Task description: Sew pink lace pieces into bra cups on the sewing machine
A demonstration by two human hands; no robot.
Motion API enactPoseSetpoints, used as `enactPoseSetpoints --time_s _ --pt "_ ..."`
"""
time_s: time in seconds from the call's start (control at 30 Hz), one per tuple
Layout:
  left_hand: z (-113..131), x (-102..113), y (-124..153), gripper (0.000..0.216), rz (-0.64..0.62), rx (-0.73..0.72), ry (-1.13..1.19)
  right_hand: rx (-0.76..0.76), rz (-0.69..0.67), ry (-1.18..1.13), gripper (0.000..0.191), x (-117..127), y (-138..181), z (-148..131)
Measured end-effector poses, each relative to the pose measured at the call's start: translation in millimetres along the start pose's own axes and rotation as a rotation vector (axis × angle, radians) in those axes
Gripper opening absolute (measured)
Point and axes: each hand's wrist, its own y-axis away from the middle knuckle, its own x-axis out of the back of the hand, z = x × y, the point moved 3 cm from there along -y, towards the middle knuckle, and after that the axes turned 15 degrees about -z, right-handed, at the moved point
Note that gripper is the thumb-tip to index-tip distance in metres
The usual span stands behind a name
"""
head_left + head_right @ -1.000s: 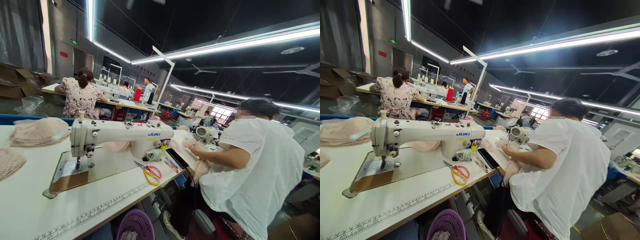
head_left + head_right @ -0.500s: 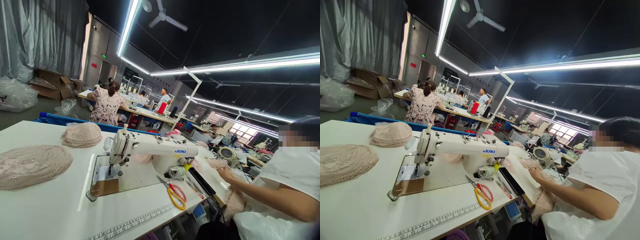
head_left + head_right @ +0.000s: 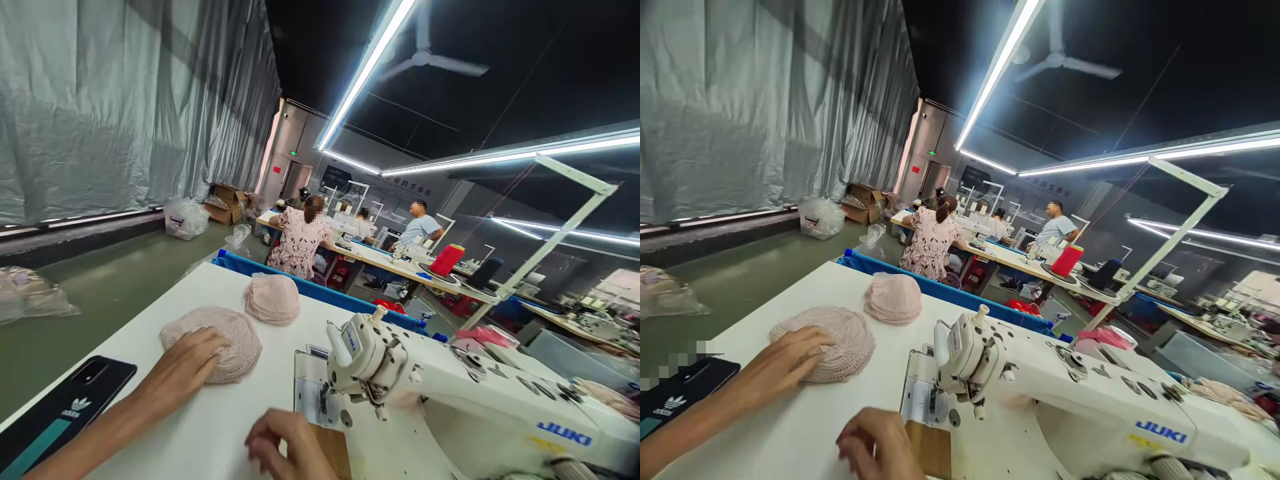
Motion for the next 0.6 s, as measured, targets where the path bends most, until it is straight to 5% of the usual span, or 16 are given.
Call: enactPoseSetpoints --time_s 0.23,0.43,0.6 --pt "-2 -26 -29 0.021 -0.089 0.09 -0.044 0.084 0.134 0.165 0.033 -7 -93 51" --pt "-10 -20 -31 0.03 -0.078 0.049 0.046 0.144 0.112 0.158 0.011 0 -103 58" --pt "-9 -19 -25 0.031 -0.045 0.021 0.121 0.204 0.109 0.04 0.016 16 -87 33"
